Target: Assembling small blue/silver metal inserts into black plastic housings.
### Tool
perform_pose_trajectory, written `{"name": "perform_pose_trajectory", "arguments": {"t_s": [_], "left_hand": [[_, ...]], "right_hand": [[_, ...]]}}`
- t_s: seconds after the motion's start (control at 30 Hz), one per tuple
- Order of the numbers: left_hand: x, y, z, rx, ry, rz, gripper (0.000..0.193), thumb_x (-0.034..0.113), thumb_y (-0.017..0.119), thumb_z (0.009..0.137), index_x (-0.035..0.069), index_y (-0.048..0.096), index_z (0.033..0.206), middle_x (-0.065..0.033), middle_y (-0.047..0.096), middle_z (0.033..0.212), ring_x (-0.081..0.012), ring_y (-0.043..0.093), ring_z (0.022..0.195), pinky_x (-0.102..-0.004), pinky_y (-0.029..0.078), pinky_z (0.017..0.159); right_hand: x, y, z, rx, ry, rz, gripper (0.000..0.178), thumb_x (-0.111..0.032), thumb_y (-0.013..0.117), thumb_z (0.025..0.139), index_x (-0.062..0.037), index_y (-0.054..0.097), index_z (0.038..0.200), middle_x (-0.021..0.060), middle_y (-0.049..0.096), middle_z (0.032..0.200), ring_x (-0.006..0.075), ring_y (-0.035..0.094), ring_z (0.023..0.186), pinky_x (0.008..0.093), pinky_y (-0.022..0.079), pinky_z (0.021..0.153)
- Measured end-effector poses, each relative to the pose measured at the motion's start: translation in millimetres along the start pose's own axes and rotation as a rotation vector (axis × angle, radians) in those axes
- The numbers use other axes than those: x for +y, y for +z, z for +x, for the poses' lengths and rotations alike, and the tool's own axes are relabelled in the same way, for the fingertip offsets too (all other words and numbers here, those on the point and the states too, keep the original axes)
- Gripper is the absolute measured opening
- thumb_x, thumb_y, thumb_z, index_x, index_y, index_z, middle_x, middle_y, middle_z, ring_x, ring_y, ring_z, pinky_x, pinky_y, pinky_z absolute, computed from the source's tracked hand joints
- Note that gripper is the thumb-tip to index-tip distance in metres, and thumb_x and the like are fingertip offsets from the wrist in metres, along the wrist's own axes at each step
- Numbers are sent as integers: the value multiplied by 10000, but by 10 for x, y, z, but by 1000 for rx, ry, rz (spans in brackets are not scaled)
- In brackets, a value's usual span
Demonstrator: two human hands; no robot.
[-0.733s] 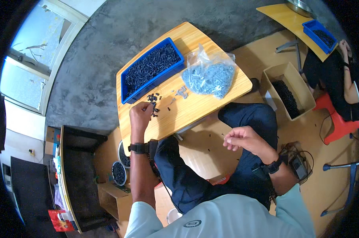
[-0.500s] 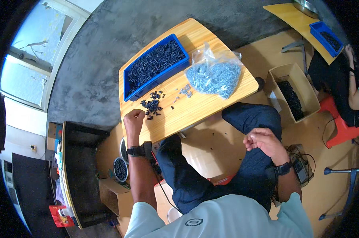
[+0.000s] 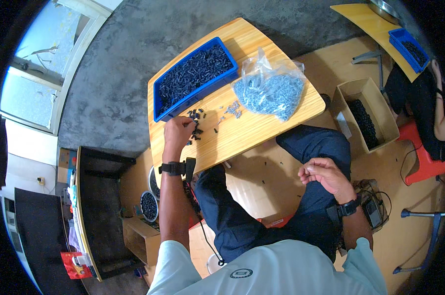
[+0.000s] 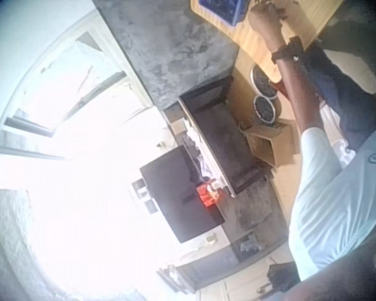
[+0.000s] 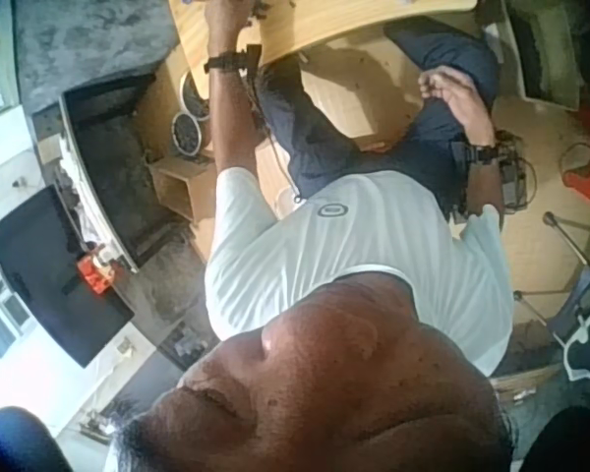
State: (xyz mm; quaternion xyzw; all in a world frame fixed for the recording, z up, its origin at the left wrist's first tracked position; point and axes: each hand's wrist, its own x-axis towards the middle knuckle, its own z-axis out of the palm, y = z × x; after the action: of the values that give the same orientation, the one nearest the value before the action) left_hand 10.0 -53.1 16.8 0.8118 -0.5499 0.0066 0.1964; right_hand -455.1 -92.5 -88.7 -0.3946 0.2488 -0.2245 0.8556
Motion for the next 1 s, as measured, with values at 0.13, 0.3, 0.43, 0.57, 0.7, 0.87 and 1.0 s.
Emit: {"name": "perform_pose_trajectory", "arguments": {"t_s": [0.13, 0.3, 0.43, 0.57, 0.7, 0.87, 1.0], "left_hand": [[-17, 121, 63, -84, -62, 158, 127, 181, 714, 754, 80, 786, 781, -140, 725, 741, -315, 711, 727, -418, 562, 709], [-45, 231, 92, -83, -100, 114, 110, 141, 701, 723, 89, 786, 769, -145, 724, 746, -327, 709, 735, -426, 563, 711], [-81, 229, 151, -78, -49, 124, 117, 145, 707, 721, 76, 783, 775, -143, 716, 710, -310, 703, 666, -401, 563, 666], [8, 208, 199, -114, 52, 231, 129, 158, 723, 696, 56, 764, 763, -155, 711, 700, -303, 714, 668, -384, 565, 638], [116, 162, 67, -61, 122, 166, 127, 152, 717, 701, 46, 743, 764, -145, 692, 693, -293, 692, 657, -384, 548, 632], [732, -26, -687, 86, 255, -338, 79, 50, 720, 762, 47, 659, 813, -94, 570, 687, -219, 575, 595, -344, 472, 557], [1114, -150, -1328, -9, 312, -508, 126, 47, 743, 759, 44, 646, 838, -88, 588, 732, -202, 562, 531, -321, 454, 501]], "right_hand": [[25, 11, -3, 17, 0, 7, 213, -233, 635, 981, -27, 656, 931, 136, 701, 1021, 190, 681, 890, 350, 563, 831], [46, -19, -17, -10, -21, 27, 223, -233, 630, 985, -15, 663, 959, 136, 701, 1028, 189, 681, 892, 350, 564, 831], [-16, 96, -9, 27, 9, -3, 179, -201, 621, 971, -45, 632, 884, 144, 679, 987, 207, 656, 865, 348, 534, 808], [50, 28, -1, 7, -13, 3, 187, -196, 611, 985, -18, 652, 942, 134, 693, 1003, 196, 669, 874, 349, 550, 819], [97, 70, 49, 33, 32, -27, 204, -190, 613, 997, 4, 676, 1004, 121, 713, 1016, 171, 686, 877, 323, 568, 819], [24, 552, 118, 24, 76, -160, 218, -180, 629, 1001, 15, 677, 1083, 119, 720, 1048, 144, 681, 875, 284, 565, 802], [-140, 1129, 293, -86, 14, -150, 252, -195, 621, 1015, 14, 667, 1148, 78, 712, 1021, 118, 662, 866, 260, 550, 781]]}}
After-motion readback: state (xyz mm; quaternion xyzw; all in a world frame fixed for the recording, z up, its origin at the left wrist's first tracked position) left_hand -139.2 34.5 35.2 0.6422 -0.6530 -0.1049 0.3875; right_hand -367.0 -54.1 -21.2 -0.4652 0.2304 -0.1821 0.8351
